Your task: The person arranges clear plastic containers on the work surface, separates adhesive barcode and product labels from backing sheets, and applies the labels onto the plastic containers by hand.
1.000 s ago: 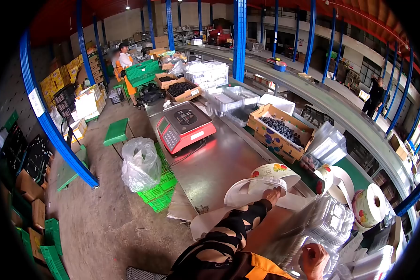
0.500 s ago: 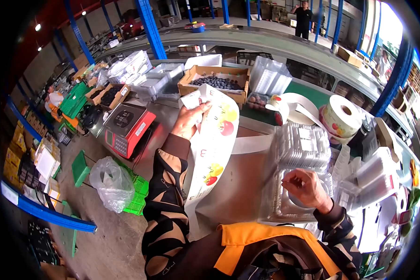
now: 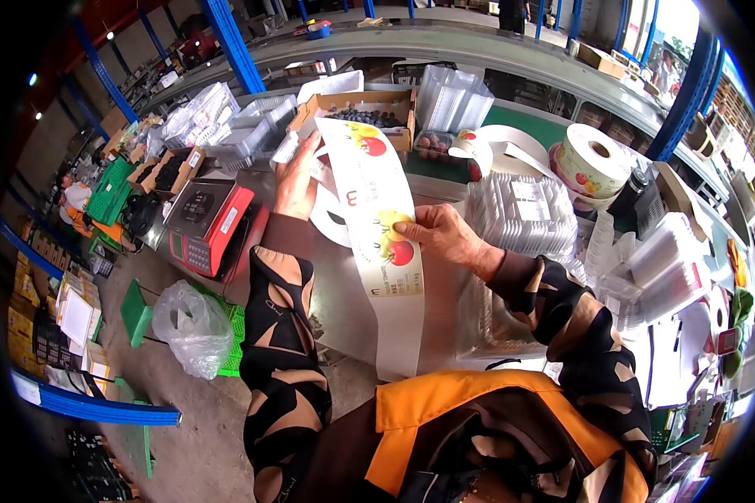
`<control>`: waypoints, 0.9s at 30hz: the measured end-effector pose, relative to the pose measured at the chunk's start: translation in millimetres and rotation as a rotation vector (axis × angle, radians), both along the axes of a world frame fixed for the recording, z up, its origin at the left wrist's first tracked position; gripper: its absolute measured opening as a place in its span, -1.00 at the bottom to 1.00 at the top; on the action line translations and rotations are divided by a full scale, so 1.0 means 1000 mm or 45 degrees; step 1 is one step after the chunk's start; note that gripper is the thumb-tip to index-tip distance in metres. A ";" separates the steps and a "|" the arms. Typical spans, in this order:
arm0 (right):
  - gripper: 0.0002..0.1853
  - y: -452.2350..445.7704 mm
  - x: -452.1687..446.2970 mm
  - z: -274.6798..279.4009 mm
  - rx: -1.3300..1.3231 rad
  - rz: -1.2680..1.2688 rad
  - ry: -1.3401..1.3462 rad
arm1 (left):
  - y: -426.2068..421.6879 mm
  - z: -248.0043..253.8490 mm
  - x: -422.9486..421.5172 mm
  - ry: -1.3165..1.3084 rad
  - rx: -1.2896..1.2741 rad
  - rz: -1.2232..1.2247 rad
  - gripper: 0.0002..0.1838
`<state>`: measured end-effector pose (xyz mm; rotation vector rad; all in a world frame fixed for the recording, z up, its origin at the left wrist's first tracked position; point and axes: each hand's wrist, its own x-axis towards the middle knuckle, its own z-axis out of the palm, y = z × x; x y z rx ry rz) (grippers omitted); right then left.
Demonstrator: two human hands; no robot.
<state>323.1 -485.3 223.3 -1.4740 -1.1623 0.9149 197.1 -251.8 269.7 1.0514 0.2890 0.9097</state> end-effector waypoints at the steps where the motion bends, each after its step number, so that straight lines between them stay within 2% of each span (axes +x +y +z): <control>1: -0.65 0.004 0.007 -0.006 0.086 -0.019 0.031 | -0.003 -0.002 -0.008 0.036 0.024 -0.006 -0.79; 3: -0.69 0.009 0.015 -0.027 0.268 -0.050 0.094 | -0.002 -0.008 -0.027 0.192 0.032 0.015 -0.83; 5: -0.73 -0.007 0.004 -0.001 0.284 -0.049 0.194 | -0.002 -0.018 -0.038 0.101 0.065 0.137 -0.85; 6: -0.76 -0.005 0.009 -0.013 0.290 -0.094 0.111 | 0.004 -0.029 -0.045 0.132 0.219 0.197 -0.85; 7: -0.77 -0.007 0.006 -0.015 0.335 -0.118 0.248 | 0.015 -0.040 -0.047 0.136 0.384 0.241 -0.85; 8: -0.78 -0.012 0.008 -0.010 0.283 -0.116 0.217 | 0.023 -0.056 -0.050 0.223 0.435 0.246 -0.85; 9: -0.78 -0.007 0.009 -0.021 0.354 -0.141 0.206 | 0.026 -0.068 -0.057 0.385 0.443 0.143 -0.84; 11: -0.77 -0.012 0.005 -0.015 0.385 -0.124 0.270 | -0.007 -0.062 -0.062 0.513 0.384 -0.159 -0.81; 13: -0.78 -0.014 0.009 -0.018 0.341 -0.065 0.167 | -0.030 -0.068 -0.056 0.428 0.092 -0.302 -0.70; 15: -0.77 -0.014 0.012 -0.026 0.349 -0.067 -0.128 | -0.054 -0.061 -0.045 0.431 0.006 -0.237 -0.68; 17: -0.74 -0.021 0.011 -0.019 0.251 -0.088 -0.387 | -0.066 -0.055 -0.037 0.434 0.083 -0.175 -0.68; 18: -0.73 -0.022 0.014 -0.023 0.255 -0.107 -0.416 | -0.069 -0.052 -0.034 0.429 0.112 -0.200 -0.70; 21: -0.67 -0.029 0.007 -0.011 0.310 -0.460 -0.503 | -0.082 -0.042 -0.027 0.426 0.133 -0.247 -0.70; 22: -0.49 -0.034 0.009 -0.001 0.414 -0.499 -0.946 | -0.086 -0.041 -0.026 0.444 0.121 -0.269 -0.67; 23: -0.38 -0.040 0.006 0.012 0.526 -0.482 -1.112 | -0.091 -0.040 -0.023 0.461 0.110 -0.293 -0.65; 25: -0.36 -0.049 -0.002 0.033 0.524 -0.269 -1.486 | -0.100 -0.041 -0.019 0.443 0.067 -0.376 -0.69; 27: -0.53 -0.046 -0.006 0.031 0.596 -0.237 -1.499 | -0.102 -0.051 -0.017 0.477 0.054 -0.451 -0.70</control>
